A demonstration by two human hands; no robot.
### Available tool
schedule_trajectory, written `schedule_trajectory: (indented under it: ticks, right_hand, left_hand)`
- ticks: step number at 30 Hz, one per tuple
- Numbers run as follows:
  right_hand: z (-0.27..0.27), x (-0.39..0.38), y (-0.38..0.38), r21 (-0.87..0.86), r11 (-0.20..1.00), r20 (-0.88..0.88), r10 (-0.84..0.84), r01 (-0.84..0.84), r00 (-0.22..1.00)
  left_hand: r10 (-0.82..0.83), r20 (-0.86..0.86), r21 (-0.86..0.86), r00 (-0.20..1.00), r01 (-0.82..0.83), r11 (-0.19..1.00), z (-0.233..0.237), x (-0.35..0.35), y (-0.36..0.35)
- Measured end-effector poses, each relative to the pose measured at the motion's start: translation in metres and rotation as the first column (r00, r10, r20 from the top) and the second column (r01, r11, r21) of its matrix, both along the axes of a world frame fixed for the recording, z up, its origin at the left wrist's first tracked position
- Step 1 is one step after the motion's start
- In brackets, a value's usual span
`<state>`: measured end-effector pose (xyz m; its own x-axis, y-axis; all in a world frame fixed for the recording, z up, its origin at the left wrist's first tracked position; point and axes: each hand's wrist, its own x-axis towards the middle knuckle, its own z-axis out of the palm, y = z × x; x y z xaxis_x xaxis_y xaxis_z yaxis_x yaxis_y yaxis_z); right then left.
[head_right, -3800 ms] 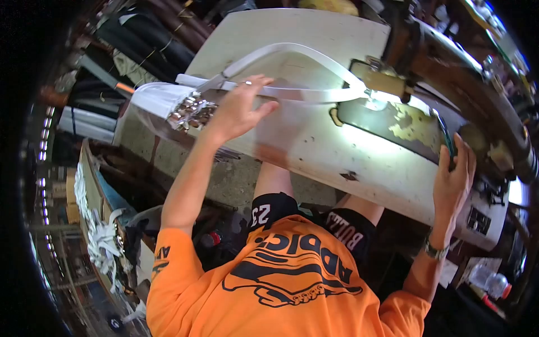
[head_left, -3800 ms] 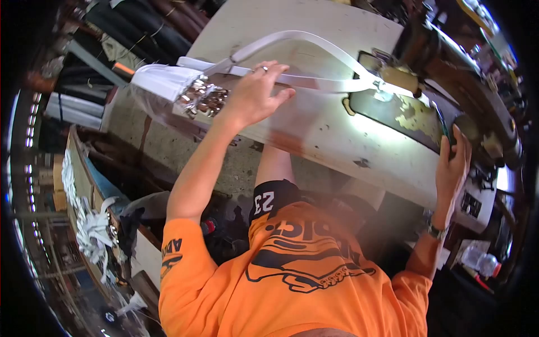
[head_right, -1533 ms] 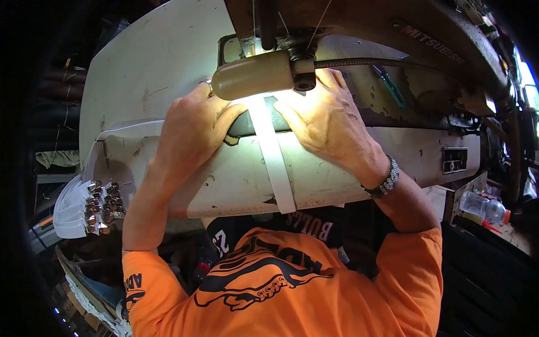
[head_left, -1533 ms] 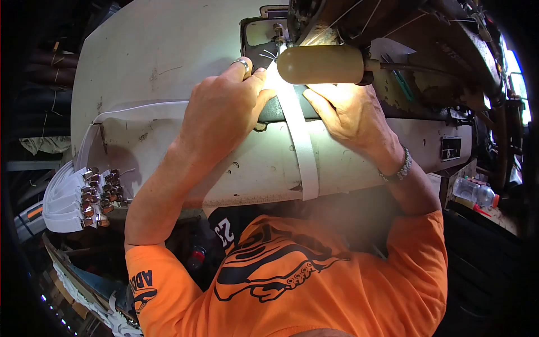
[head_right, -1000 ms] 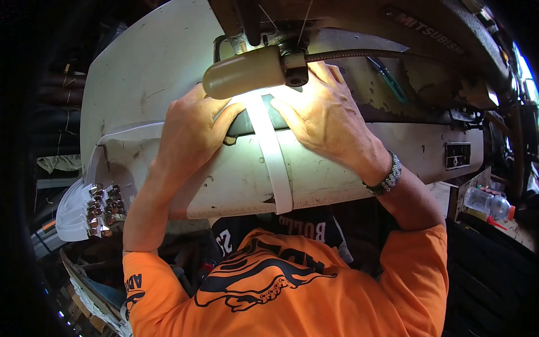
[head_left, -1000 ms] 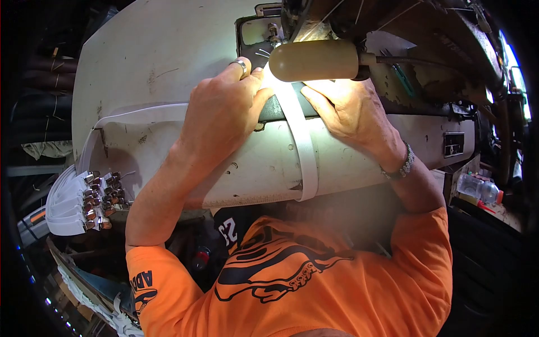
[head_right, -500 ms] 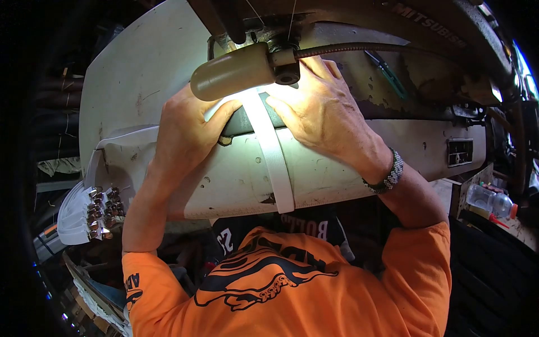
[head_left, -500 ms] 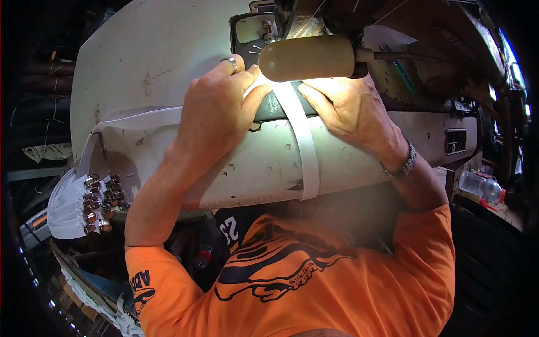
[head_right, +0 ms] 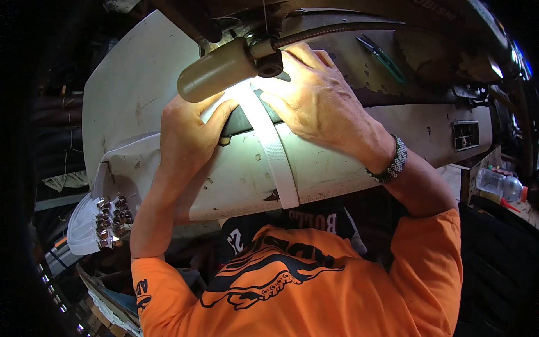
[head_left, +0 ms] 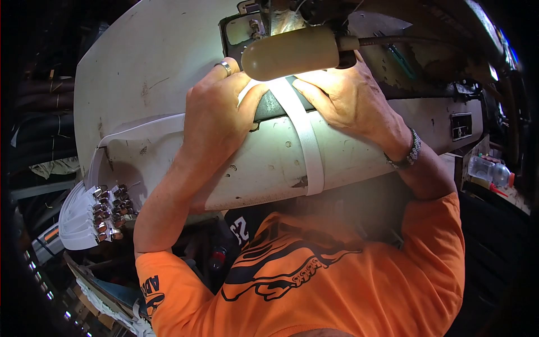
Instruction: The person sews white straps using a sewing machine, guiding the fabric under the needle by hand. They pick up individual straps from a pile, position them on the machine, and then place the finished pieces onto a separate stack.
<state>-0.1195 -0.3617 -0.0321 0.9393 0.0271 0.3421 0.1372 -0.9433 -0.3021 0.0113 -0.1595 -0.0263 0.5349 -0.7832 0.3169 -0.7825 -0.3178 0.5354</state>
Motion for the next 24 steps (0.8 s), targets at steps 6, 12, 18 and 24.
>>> schedule_trajectory:
  ticks: [6, 12, 18, 24]
  right_hand:
    - [-0.0027, -0.0013, -0.0001, 0.052, 0.999, -0.011, 0.012, -0.012, 1.0]
    - [-0.0015, 0.0004, -0.0003, 0.021, 1.0, 0.001, 0.024, -0.024, 1.0]
    - [0.0001, 0.0, 0.0, 0.01, 1.0, 0.026, 0.025, -0.026, 0.999]
    - [-0.0005, 0.0001, 0.0008, 0.032, 0.999, -0.002, 0.021, -0.021, 1.0]
  left_hand:
    - [-0.007, -0.003, -0.036, 1.0, 0.007, 0.999, 0.0009, 0.0022, -0.0021]
    - [0.003, 0.002, -0.006, 1.0, -0.003, 1.0, 0.0029, 0.005, -0.0025]
    - [0.008, -0.054, -0.04, 0.999, -0.01, 0.999, 0.0086, 0.0026, -0.0055]
    - [0.008, -0.066, -0.029, 0.998, -0.01, 1.0, 0.006, 0.0082, -0.0059]
